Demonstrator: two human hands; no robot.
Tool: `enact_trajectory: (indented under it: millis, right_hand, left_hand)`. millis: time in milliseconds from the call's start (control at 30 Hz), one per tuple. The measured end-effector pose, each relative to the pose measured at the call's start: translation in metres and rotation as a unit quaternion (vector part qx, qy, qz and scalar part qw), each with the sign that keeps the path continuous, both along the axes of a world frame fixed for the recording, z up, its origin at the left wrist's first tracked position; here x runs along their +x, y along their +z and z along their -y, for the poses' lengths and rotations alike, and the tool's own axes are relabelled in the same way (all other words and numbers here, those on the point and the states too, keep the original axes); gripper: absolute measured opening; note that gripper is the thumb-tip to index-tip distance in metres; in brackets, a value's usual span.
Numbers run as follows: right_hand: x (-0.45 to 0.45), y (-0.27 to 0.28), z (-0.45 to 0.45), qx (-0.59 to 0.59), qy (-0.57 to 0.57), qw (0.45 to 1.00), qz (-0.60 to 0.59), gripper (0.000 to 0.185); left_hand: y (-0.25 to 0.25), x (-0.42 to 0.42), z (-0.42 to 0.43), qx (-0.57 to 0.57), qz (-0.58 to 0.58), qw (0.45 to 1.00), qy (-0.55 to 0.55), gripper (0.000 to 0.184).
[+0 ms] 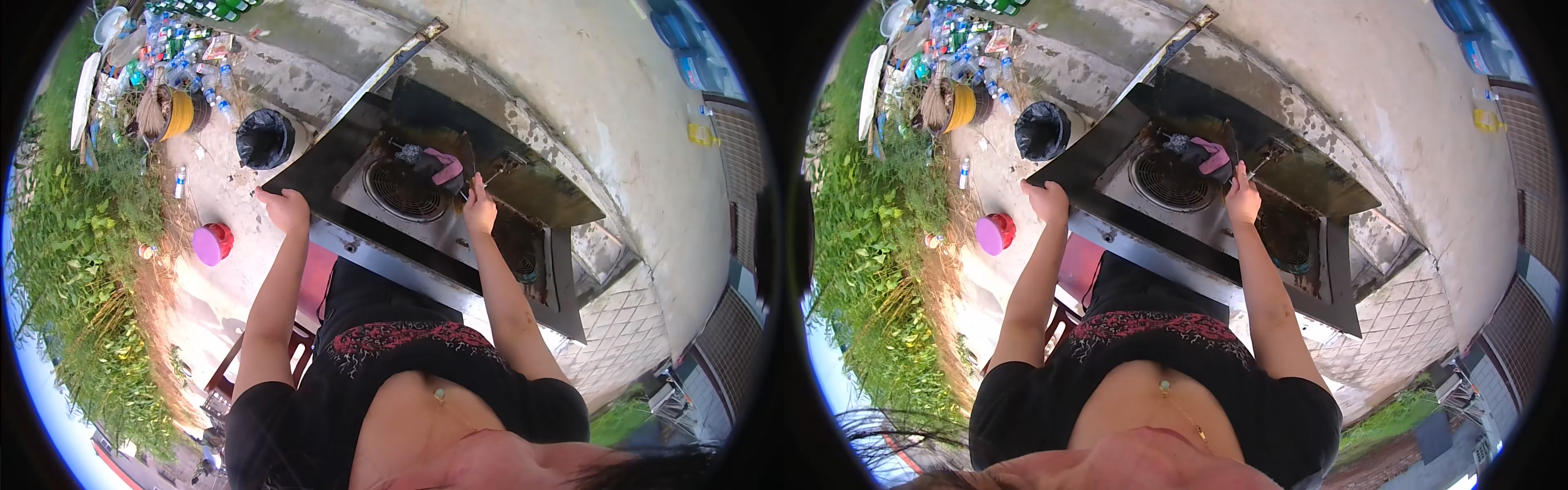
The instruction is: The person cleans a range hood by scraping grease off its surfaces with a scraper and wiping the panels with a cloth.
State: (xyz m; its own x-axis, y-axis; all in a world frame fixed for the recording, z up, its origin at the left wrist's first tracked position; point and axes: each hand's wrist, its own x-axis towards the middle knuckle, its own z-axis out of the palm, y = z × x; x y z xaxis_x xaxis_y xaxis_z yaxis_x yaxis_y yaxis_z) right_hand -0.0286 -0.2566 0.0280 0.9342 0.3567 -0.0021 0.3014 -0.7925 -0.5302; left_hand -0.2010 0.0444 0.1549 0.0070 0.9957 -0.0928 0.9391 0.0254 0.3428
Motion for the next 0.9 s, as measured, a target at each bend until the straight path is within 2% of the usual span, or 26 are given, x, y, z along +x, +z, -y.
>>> enact_trajectory:
  millis: [200,300,367,500,667,700,800,833,900]
  right_hand:
    - [-0.001,0.004,-0.005,-0.061,-0.001,0.997,-0.048,0.040]
    - [0.003,-0.002,-0.001,-0.054,0.015,0.998,-0.037,0.040]
    - [0.015,0.003,0.006,-0.072,0.054,0.994,-0.057,0.039]
    - [0.049,0.039,0.018,-0.100,0.153,0.981,-0.072,0.038]
    - [0.029,0.053,0.067,-0.125,0.075,0.987,-0.070,0.043]
    - [0.022,0.039,0.082,-0.070,0.065,0.995,-0.020,0.044]
    - [0.018,0.036,0.082,-0.102,0.043,0.990,-0.084,0.043]
    - [0.016,0.024,0.080,-0.075,0.057,0.995,-0.022,0.044]
    - [0.013,0.018,0.070,-0.050,0.049,0.997,-0.038,0.044]
  left_hand:
    - [-0.010,-0.006,-0.002,0.026,0.014,1.000,-0.007,0.058]
    - [-0.007,-0.004,-0.003,0.015,-0.005,1.000,0.004,0.057]
    - [-0.008,-0.003,-0.001,0.038,0.003,0.999,-0.010,0.054]
    - [-0.001,0.000,-0.001,-0.006,0.007,1.000,0.009,0.055]
    - [-0.006,0.003,-0.002,0.016,-0.004,1.000,0.010,0.053]
    - [-0.007,0.001,-0.002,0.016,-0.009,1.000,0.009,0.054]
    - [-0.005,0.002,-0.002,0.001,0.004,1.000,0.025,0.055]
    - [-0.002,0.002,0.000,-0.003,-0.001,1.000,0.028,0.055]
    - [0.003,0.006,0.002,-0.008,-0.010,0.999,0.032,0.055]
